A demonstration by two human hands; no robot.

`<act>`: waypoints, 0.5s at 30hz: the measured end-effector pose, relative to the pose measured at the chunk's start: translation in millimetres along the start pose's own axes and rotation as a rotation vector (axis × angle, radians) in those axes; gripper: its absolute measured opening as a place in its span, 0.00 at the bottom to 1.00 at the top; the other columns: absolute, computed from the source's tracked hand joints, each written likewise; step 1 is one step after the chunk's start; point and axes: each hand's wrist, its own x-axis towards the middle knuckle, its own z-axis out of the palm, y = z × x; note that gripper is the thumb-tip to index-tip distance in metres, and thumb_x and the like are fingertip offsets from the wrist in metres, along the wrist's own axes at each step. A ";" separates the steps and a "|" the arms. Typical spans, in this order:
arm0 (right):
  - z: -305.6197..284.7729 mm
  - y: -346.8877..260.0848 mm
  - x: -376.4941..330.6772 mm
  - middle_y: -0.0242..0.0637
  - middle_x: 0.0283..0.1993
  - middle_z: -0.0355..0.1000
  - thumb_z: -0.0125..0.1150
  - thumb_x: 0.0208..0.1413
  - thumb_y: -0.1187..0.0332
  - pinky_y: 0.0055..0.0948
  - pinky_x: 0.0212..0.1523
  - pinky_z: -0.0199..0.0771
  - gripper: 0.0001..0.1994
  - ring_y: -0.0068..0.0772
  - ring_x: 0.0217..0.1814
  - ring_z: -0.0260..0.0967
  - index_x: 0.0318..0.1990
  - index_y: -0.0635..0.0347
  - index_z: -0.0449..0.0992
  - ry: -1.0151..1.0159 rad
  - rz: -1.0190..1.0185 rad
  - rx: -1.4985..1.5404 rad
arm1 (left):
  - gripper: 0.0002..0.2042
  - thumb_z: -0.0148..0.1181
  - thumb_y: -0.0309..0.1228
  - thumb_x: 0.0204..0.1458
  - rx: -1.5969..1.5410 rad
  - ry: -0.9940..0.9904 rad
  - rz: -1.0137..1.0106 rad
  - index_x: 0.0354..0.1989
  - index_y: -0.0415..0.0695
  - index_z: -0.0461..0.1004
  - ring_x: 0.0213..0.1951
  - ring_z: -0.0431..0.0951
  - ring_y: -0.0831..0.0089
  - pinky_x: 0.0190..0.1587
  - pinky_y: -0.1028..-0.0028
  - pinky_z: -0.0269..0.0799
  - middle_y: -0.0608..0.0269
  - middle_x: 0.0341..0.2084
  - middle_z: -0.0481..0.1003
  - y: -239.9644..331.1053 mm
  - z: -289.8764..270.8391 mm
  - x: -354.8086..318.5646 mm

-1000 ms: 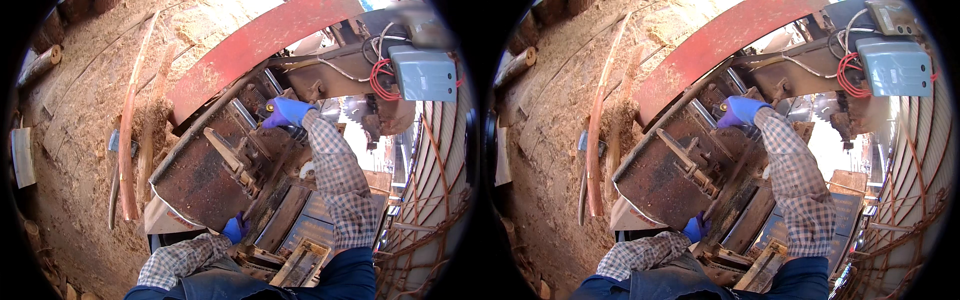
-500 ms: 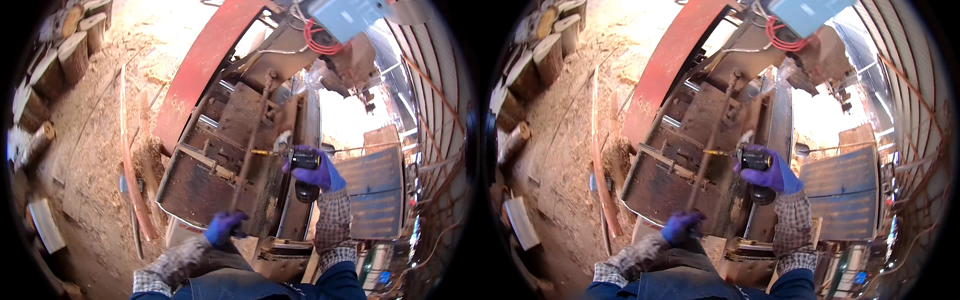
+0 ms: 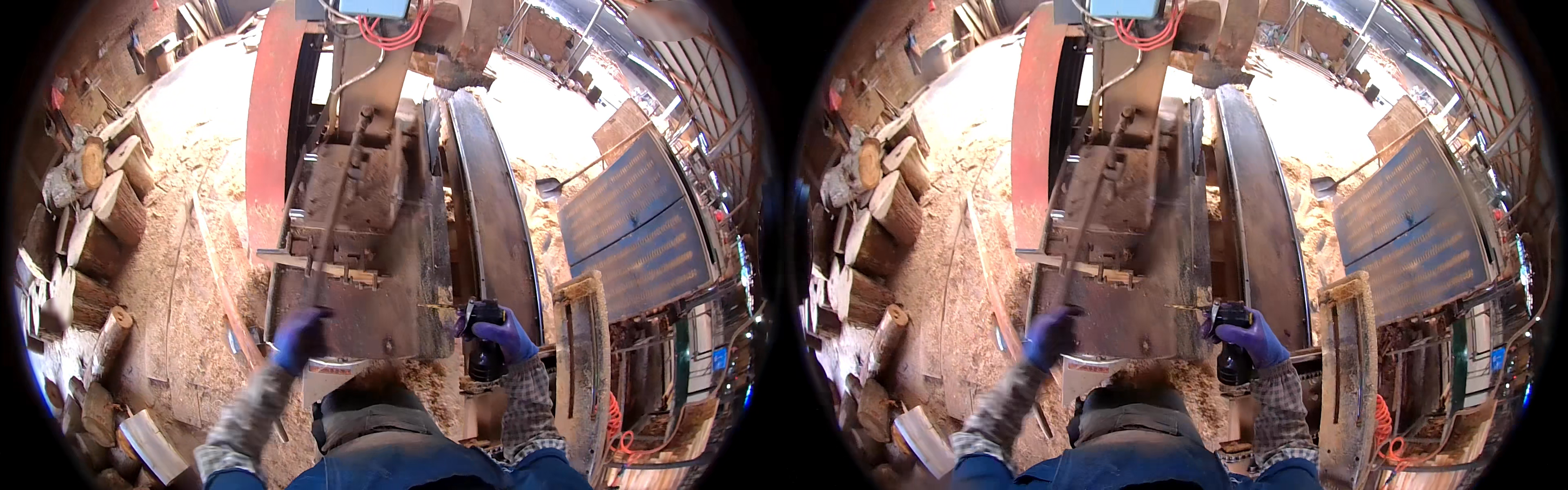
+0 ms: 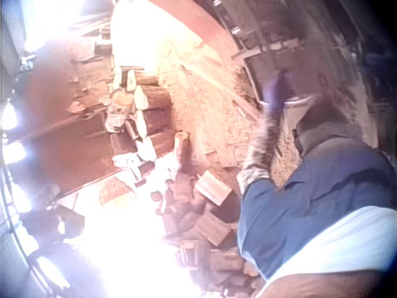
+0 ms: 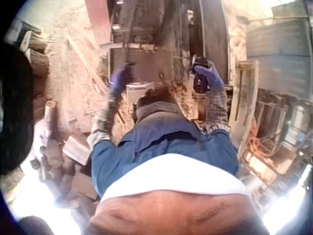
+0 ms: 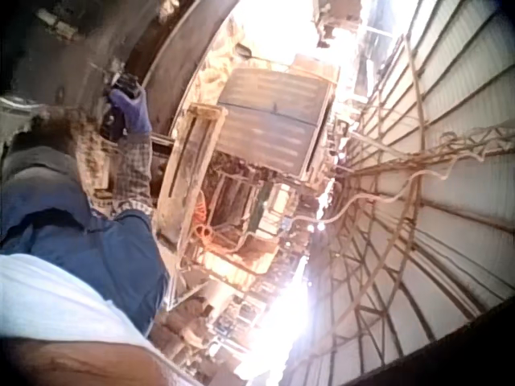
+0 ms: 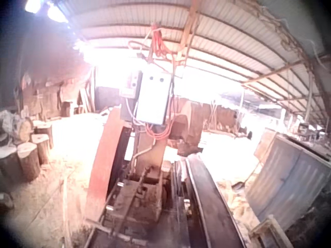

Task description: The person uses a screwdriver to adjust components on a large industrial saw, including the chain and blade area. They also handle a coiled orange air hose and a green spray bottle, moving them on the machine's surface. The person repeatedly manipulates the saw's chain and blade guard while working in a woodshop environment.

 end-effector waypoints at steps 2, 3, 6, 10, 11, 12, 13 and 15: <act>-11.2 -11.4 -1.0 0.43 0.47 0.82 0.73 0.54 0.63 0.34 0.53 0.81 0.25 0.34 0.50 0.81 0.56 0.70 0.77 -0.028 -0.067 -0.022 | 0.17 0.59 0.38 0.65 0.415 -0.094 0.320 0.58 0.42 0.76 0.22 0.68 0.78 0.26 0.72 0.72 0.74 0.21 0.64 -59.0 90.4 22.8; -8.9 -17.5 3.4 0.42 0.47 0.82 0.73 0.54 0.62 0.33 0.53 0.81 0.25 0.34 0.49 0.81 0.56 0.70 0.78 -0.028 -0.117 -0.004 | 0.19 0.62 0.36 0.63 1.037 0.086 0.694 0.60 0.42 0.74 0.23 0.68 0.77 0.28 0.71 0.76 0.73 0.23 0.64 -87.0 136.8 36.9; 0.6 -33.2 14.8 0.39 0.46 0.82 0.73 0.55 0.60 0.30 0.49 0.80 0.25 0.29 0.46 0.80 0.56 0.67 0.79 -0.010 -0.224 0.038 | 0.15 0.63 0.31 0.63 -0.266 0.131 -0.081 0.58 0.45 0.77 0.27 0.73 0.72 0.30 0.65 0.81 0.71 0.26 0.70 -115.6 189.1 78.6; -22.3 -25.1 0.4 0.41 0.48 0.82 0.73 0.56 0.62 0.31 0.51 0.80 0.26 0.30 0.47 0.80 0.58 0.68 0.77 0.092 -0.261 -0.058 | 0.18 0.67 0.30 0.59 0.163 -0.064 -0.091 0.58 0.48 0.78 0.28 0.71 0.75 0.34 0.67 0.80 0.72 0.23 0.65 -48.4 62.8 33.0; -17.5 -29.6 -8.8 0.42 0.49 0.82 0.73 0.56 0.62 0.33 0.53 0.80 0.27 0.33 0.48 0.80 0.59 0.69 0.76 0.087 -0.322 0.053 | 0.16 0.65 0.29 0.59 0.674 -0.068 0.068 0.56 0.46 0.79 0.28 0.72 0.76 0.34 0.68 0.79 0.71 0.24 0.67 -18.0 19.9 17.7; -4.8 -36.8 -25.9 0.43 0.50 0.82 0.73 0.56 0.62 0.35 0.54 0.80 0.28 0.35 0.50 0.80 0.60 0.70 0.75 0.082 -0.364 0.165 | 0.14 0.63 0.29 0.60 1.070 -0.004 0.214 0.54 0.45 0.81 0.28 0.72 0.76 0.34 0.70 0.78 0.71 0.24 0.68 11.6 -24.1 1.0; -0.9 -39.7 -39.6 0.44 0.51 0.81 0.73 0.56 0.62 0.37 0.56 0.81 0.29 0.37 0.51 0.81 0.61 0.70 0.73 0.077 -0.407 0.277 | 0.11 0.61 0.30 0.61 0.690 0.046 0.057 0.50 0.45 0.81 0.21 0.68 0.78 0.26 0.71 0.69 0.72 0.20 0.66 47.2 -51.3 -8.5; -30.2 -15.0 -64.1 0.47 0.52 0.80 0.73 0.56 0.62 0.41 0.59 0.80 0.31 0.42 0.54 0.80 0.62 0.71 0.71 0.101 -0.375 0.305 | 0.07 0.60 0.30 0.61 0.369 0.185 -0.119 0.44 0.44 0.80 0.19 0.69 0.81 0.17 0.74 0.61 0.72 0.20 0.67 123.0 -80.1 -20.9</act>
